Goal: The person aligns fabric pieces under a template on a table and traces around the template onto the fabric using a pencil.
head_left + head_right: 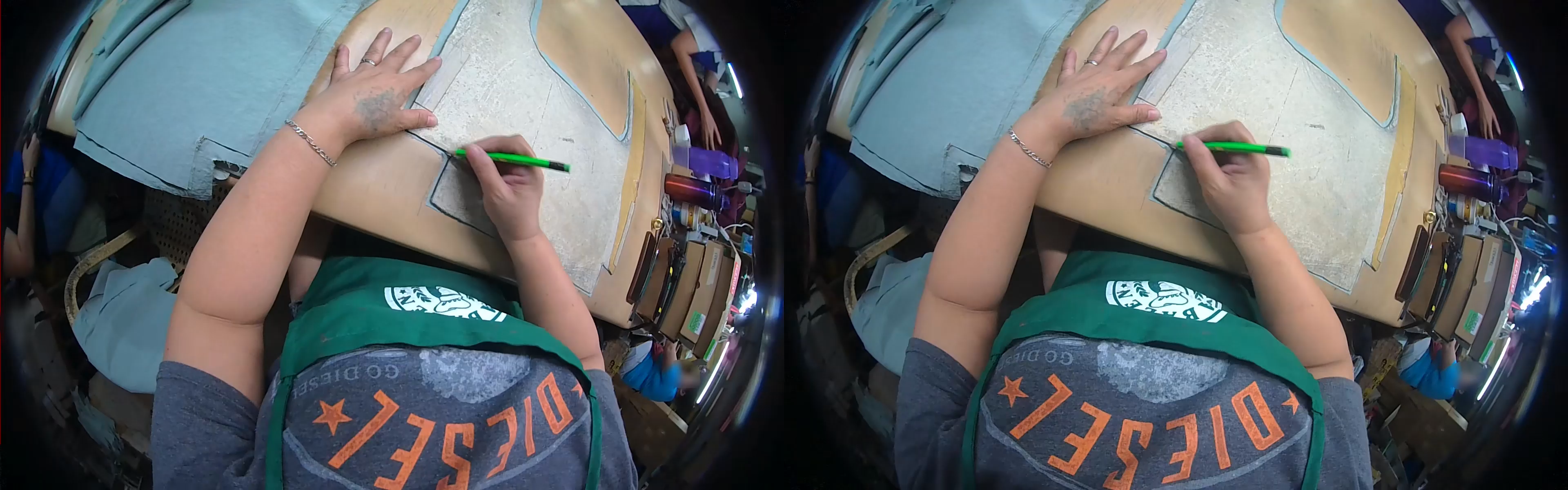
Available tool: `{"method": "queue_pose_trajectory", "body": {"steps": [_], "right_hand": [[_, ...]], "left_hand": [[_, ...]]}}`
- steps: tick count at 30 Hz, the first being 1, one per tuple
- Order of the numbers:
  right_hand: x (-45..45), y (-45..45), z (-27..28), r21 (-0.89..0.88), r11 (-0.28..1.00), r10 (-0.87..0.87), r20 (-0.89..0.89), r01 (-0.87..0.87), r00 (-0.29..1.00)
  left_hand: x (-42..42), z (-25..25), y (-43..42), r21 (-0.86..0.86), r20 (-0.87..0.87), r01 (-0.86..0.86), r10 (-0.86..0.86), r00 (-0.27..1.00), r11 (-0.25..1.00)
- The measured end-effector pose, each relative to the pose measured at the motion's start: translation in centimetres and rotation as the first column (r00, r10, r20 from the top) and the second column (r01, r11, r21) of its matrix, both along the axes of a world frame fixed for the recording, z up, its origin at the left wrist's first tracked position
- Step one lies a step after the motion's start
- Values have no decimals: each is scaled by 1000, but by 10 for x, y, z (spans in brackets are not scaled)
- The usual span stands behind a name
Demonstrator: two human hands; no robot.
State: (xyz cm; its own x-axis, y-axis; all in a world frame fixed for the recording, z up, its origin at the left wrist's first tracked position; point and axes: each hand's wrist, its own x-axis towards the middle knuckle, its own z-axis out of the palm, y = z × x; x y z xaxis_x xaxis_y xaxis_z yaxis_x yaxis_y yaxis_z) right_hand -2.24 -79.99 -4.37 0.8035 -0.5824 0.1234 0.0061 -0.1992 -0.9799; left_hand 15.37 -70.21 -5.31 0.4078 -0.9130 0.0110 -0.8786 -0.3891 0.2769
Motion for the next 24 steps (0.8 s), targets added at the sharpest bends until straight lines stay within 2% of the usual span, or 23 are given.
{"method": "queue_pose_trajectory", "body": {"steps": [4, 7, 11, 16, 19, 20, 23, 24], "right_hand": [[2, 4, -1, 11, 999, -41, 16, 40, 999], [8, 6, -3, -91, 996, 15, 13, -14, 1000], [0, 3, 5, -192, 981, -9, -28, 4, 1000], [-2, 7, 13, -428, 897, 44, -154, -107, 987], [-3, 11, 23, -375, 910, 76, -275, -180, 958], [0, 6, 17, -298, 946, 47, -262, -127, 964], [8, -1, 15, -246, 969, -45, -224, -12, 973], [6, 2, 19, -365, 930, -36, -231, -52, 972]], "left_hand": [[0, -2, 0, -7, 7, 4, -4, 1000, 1000], [0, -1, 0, -11, 1, 3, -3, 1000, 1000], [1, -2, 2, -23, 0, 0, 0, 1000, 1000], [1, -2, 0, -19, -11, 0, 0, 1000, 1000], [0, -2, 0, -21, -4, -7, 7, 1000, 1000], [0, -3, 0, -29, 3, -8, 8, 1000, 1000], [0, -5, -1, -42, 8, -10, 10, 1000, 999], [0, -5, 0, -43, 7, -10, 11, 1000, 999]]}}
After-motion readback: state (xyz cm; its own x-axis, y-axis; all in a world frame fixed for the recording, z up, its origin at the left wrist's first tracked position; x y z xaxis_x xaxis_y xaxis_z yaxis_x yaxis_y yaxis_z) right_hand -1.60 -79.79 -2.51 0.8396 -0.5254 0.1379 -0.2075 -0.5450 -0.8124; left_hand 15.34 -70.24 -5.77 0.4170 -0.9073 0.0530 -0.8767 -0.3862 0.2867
